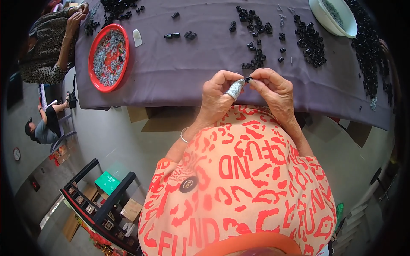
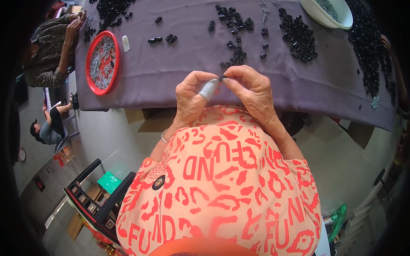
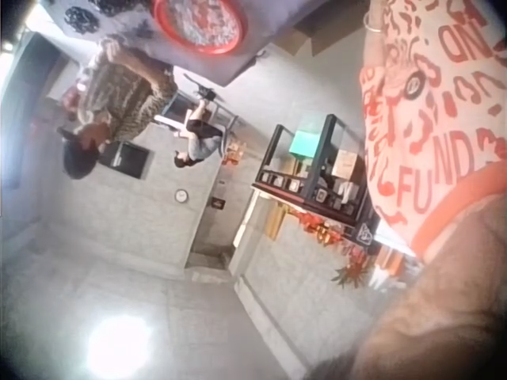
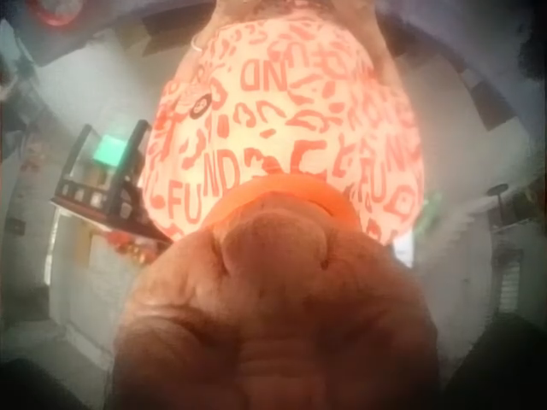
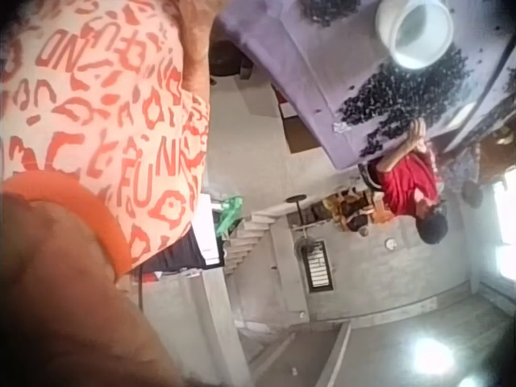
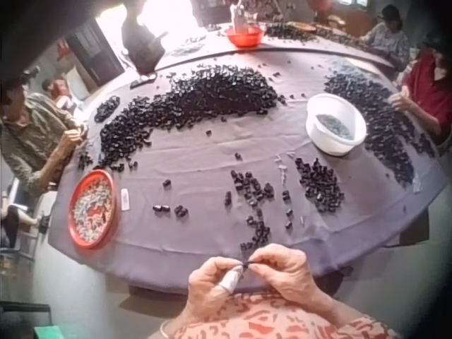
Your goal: The person repeatedly picks up small springs and plastic components from the table and inserts the springs into the plastic components by hand to assemble them.
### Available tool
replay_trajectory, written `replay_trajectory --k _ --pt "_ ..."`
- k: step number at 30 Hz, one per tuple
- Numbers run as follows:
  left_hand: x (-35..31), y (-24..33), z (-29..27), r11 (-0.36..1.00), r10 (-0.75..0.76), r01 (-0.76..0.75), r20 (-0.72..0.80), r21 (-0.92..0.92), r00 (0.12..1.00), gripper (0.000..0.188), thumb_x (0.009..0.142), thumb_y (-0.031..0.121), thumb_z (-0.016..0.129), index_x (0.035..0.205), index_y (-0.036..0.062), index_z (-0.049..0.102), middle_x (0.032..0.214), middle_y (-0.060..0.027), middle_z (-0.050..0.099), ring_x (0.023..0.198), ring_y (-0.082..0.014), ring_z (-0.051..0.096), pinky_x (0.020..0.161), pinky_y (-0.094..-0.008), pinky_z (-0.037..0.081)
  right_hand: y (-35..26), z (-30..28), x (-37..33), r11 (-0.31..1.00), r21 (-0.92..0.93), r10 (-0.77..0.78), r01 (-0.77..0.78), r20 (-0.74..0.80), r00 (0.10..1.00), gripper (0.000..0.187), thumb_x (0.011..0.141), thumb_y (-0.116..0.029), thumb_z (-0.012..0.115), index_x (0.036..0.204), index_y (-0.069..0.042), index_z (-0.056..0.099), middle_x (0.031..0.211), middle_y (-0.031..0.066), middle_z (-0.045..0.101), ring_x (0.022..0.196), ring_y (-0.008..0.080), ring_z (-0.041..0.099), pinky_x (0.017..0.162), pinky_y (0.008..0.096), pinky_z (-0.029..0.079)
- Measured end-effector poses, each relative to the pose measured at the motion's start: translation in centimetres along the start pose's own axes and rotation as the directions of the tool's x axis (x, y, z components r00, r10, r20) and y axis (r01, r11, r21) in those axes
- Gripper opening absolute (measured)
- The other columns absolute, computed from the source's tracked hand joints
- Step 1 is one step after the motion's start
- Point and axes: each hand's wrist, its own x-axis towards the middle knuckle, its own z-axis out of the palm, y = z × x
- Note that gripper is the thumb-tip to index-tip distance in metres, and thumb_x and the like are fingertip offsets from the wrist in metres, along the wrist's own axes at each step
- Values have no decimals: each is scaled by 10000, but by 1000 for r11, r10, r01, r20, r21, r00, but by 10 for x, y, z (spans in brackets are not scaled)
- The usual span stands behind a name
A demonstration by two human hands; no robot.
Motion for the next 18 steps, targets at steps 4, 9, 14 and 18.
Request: replay_trajectory --k 4,9,14,18 --pt "-1 0 2 998 -47 46 -24 -34 999 135 871 -45 608 1003 -23 596 887 -48 644 797 -86 613 698 -207 514 0 2 0 996 -72 -59 58 -13 998 154 869 52 608 1019 23 628 925 33 631 848 92 616 772 201 505" --pt "-4 -3 4 986 -89 80 -54 -146 995 115 896 -17 587 1011 -26 592 901 -69 656 777 -95 615 689 -204 516 4 4 0 998 -44 -36 34 -31 999 146 860 62 614 998 25 638 938 48 645 860 103 628 773 206 512" --pt "-5 -3 3 972 -114 90 -104 -216 988 114 898 -18 581 1011 -28 591 911 -78 659 793 -109 627 694 -218 521 7 15 4 861 -379 -368 339 -5 930 173 800 100 653 948 9 647 930 77 655 847 148 639 752 245 513" --pt "-4 -6 0 978 -76 61 -68 -199 995 140 894 -32 576 1034 -26 580 932 -79 652 811 -121 636 709 -233 528 7 18 9 850 -361 -415 383 -11 910 195 788 114 651 946 1 643 909 81 653 822 155 633 736 258 507"
